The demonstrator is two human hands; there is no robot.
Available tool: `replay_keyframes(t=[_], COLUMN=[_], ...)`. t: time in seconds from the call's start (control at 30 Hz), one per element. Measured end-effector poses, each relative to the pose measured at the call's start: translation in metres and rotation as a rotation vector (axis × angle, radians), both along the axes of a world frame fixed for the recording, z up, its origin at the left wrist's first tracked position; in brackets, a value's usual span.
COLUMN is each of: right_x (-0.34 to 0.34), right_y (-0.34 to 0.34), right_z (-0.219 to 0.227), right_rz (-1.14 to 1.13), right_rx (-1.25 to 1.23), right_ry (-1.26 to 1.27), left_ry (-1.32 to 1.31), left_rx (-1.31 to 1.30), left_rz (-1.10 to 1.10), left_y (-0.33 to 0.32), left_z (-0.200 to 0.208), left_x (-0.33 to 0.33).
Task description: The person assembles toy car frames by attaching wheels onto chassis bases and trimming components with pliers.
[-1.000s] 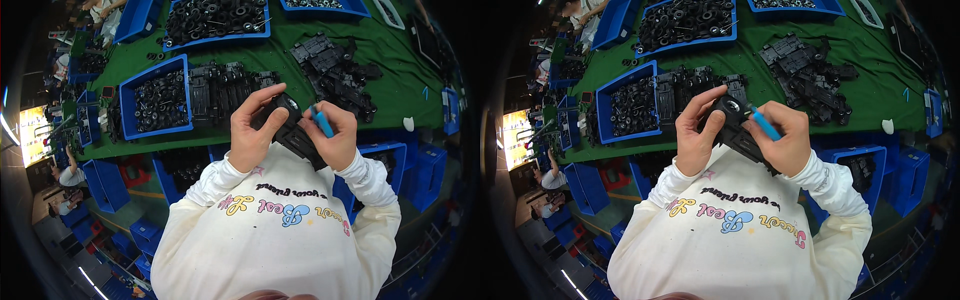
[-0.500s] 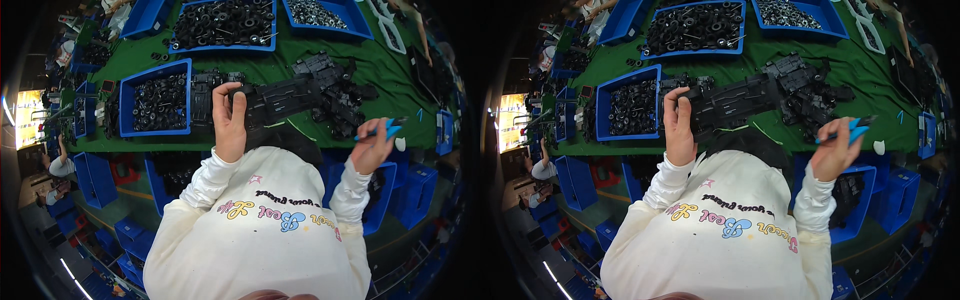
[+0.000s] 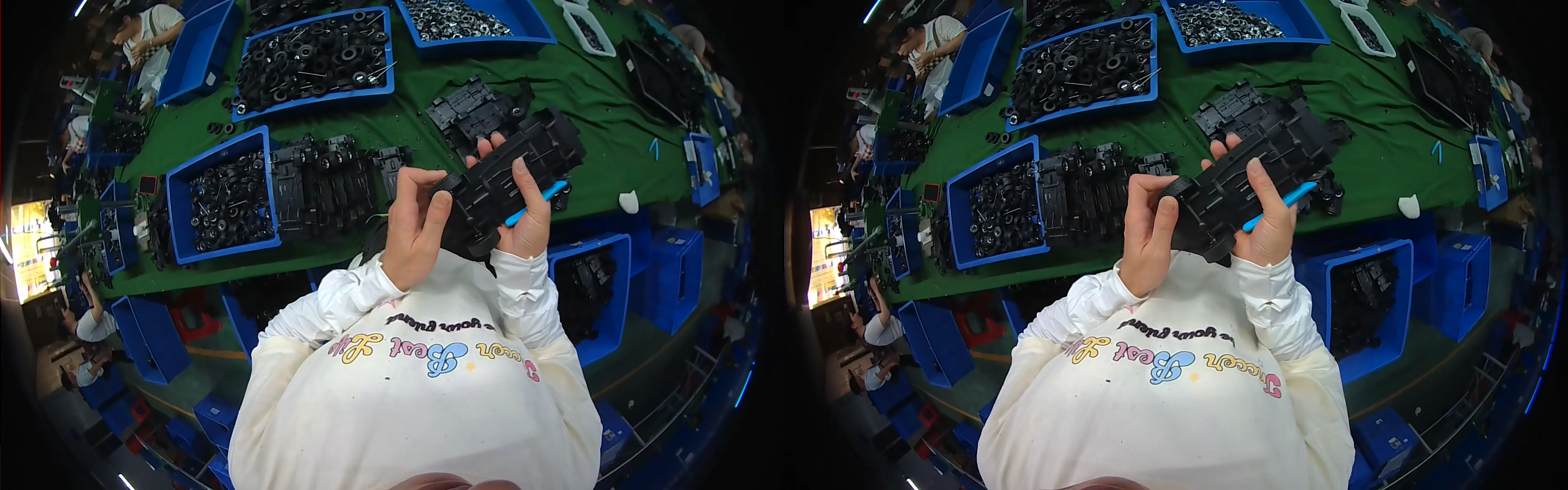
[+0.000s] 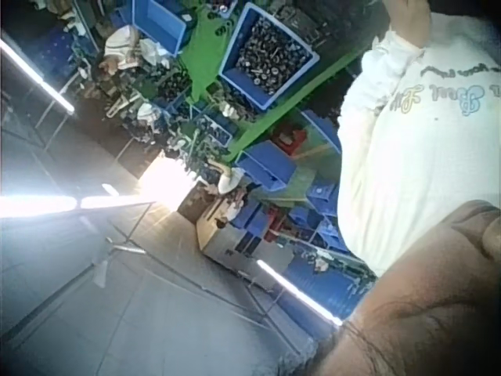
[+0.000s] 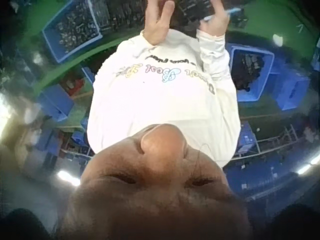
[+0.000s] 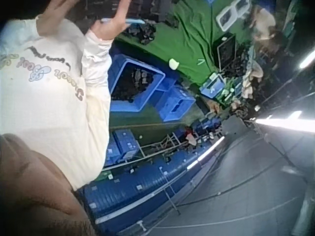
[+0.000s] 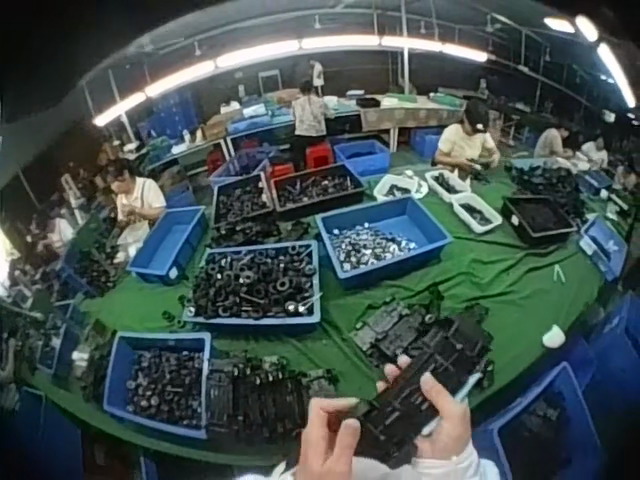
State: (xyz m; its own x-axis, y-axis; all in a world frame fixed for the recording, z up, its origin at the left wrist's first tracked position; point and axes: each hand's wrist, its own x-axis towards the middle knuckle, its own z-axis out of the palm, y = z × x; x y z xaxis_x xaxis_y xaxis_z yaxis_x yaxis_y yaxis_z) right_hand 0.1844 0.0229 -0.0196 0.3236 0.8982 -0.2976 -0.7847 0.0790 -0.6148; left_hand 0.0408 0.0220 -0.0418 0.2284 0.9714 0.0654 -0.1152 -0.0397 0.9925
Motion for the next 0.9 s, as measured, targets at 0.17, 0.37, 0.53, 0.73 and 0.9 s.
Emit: replay_keyframes(t=[0.17, 0.37, 0.53, 0.73, 0.9], right_x=[0.006, -0.001, -0.007, -0.008, -0.009], right_y=[-0.010, -0.016, -0.020, -0.024, -0.025], right_z=[0.023, 0.030, 0.038, 0.039, 0.045], right_rz=[0.032, 0.096, 0.076, 0.102, 0.131], right_rx=[0.026, -0.020, 0.005, 0.036, 0.028], right_ry=[-0.153, -0.266, -0.260, -0.314, -0.299], left_ry=[0.766, 0.817, 0.683, 0.379, 0.271], left_rx=[0.673, 0.618, 0.467, 0.228, 0.137], left_rz=[-0.109, -0.177, -0.138, -0.246, -0.381], left_y=[0.028, 0.025, 0.021, 0.016, 0.016], left_z=[0.014, 0.016, 0.010, 0.023, 0.024], left_x=[-0.021, -0.024, -0.026, -0.032, -0.038])
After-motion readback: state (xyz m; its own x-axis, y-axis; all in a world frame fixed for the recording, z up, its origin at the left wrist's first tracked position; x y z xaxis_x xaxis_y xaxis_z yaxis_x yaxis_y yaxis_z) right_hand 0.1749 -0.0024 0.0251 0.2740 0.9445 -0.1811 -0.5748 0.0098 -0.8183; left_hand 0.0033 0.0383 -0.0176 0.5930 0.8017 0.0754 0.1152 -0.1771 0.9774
